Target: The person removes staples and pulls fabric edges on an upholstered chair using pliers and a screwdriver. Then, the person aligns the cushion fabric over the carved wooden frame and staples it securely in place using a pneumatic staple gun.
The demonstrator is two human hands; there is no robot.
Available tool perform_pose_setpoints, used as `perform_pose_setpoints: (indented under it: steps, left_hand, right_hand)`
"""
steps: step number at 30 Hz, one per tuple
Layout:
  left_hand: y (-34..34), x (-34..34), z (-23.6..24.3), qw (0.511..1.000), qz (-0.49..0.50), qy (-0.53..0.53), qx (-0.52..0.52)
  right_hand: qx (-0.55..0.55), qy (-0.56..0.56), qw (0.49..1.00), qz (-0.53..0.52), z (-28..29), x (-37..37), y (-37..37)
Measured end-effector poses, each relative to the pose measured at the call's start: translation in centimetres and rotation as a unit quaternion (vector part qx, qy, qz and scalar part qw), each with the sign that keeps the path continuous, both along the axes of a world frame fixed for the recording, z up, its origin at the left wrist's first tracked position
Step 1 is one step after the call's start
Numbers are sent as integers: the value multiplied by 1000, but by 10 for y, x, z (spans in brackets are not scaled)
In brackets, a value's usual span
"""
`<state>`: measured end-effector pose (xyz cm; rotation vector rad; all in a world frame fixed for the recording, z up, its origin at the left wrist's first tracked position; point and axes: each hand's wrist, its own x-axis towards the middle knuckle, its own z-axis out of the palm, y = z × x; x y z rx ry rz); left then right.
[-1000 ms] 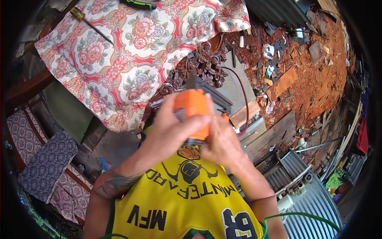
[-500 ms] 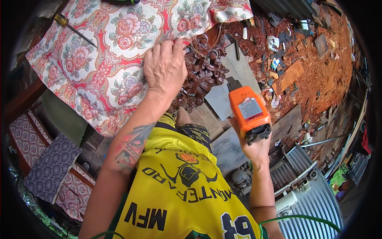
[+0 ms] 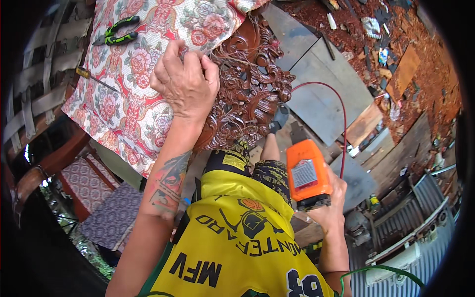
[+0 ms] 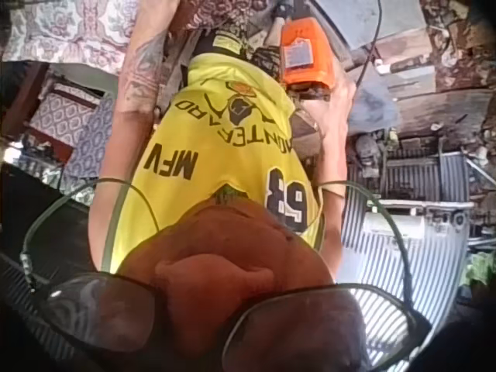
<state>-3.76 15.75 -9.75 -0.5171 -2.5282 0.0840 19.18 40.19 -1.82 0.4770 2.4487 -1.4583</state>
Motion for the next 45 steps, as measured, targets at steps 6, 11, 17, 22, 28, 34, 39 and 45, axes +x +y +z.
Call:
perform_pose_setpoints:
  steps: [6,11,17,22,28,34,39,45]
  left_hand:
    - [-1,-10,-2,999,-27,-1,-41]
    - [-8,-15,-2,997,-73,0,-32]
    - [-14,-13,3,994,-81,-22,-69]
    - [-13,-15,3,996,-57,-38,-49]
    - [0,-18,11,997,-35,-20,-62]
    - [-19,-37,31,964,-213,-91,-133]
    - [-33,-34,52,947,-220,-151,-176]
    - [-38,-35,52,952,-200,-177,-150]
  right_hand:
    - [1,-31,997,-74,-31,31,19]
    - [42,-29,994,-98,-51,47,27]
    - [44,-20,992,-116,-70,65,31]
    - [11,-56,992,-116,-76,74,30]
    - [7,-68,992,-104,-71,62,22]
    - [3,-48,994,-100,-72,59,19]
    - [-2,-64,993,-102,-70,57,19]
    - [1,-58,993,-100,-68,52,15]
